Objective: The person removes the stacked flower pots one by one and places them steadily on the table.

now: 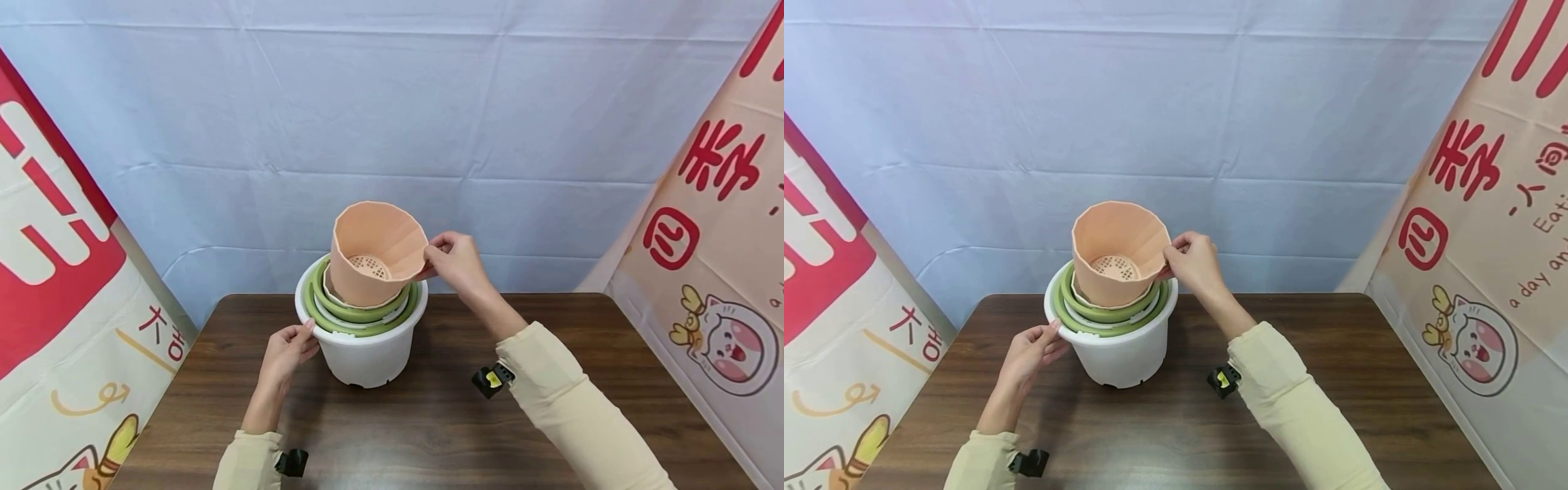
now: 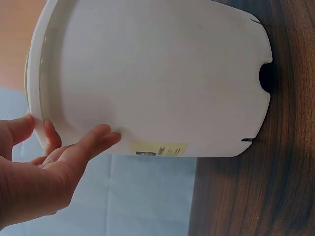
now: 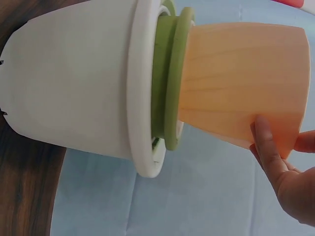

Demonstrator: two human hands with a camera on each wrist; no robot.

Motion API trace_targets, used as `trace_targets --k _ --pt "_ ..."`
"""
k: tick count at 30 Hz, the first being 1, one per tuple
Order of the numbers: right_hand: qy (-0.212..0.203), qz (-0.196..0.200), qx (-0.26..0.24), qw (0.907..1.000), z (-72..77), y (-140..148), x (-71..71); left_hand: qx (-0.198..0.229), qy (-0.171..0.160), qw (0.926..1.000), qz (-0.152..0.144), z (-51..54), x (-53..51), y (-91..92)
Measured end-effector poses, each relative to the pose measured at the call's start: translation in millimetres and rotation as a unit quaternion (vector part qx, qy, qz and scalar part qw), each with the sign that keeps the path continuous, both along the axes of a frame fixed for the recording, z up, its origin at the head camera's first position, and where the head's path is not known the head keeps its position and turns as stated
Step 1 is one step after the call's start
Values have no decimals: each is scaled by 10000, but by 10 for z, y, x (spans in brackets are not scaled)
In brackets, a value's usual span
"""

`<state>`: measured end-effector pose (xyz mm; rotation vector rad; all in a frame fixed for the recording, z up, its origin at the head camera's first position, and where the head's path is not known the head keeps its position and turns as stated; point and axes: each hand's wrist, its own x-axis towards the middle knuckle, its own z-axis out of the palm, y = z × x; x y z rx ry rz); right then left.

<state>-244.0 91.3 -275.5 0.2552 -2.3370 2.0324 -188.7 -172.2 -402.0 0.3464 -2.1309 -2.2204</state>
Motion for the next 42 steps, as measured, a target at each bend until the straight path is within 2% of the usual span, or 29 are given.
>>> trace_targets --k 13,22,32,42 --pt "86 -157 -166 9997 158 237 -19 119 35 9999 28 -7 -6 5" --pt "174 -351 -42 9992 210 460 -16 67 -14 10000 -4 8 5 1" --pt "117 -919 301 9952 205 715 -51 7 -36 10000 16 9 1 7" --pt "-6 -1327 565 9895 102 938 -86 66 -26 10000 -16 9 4 13"
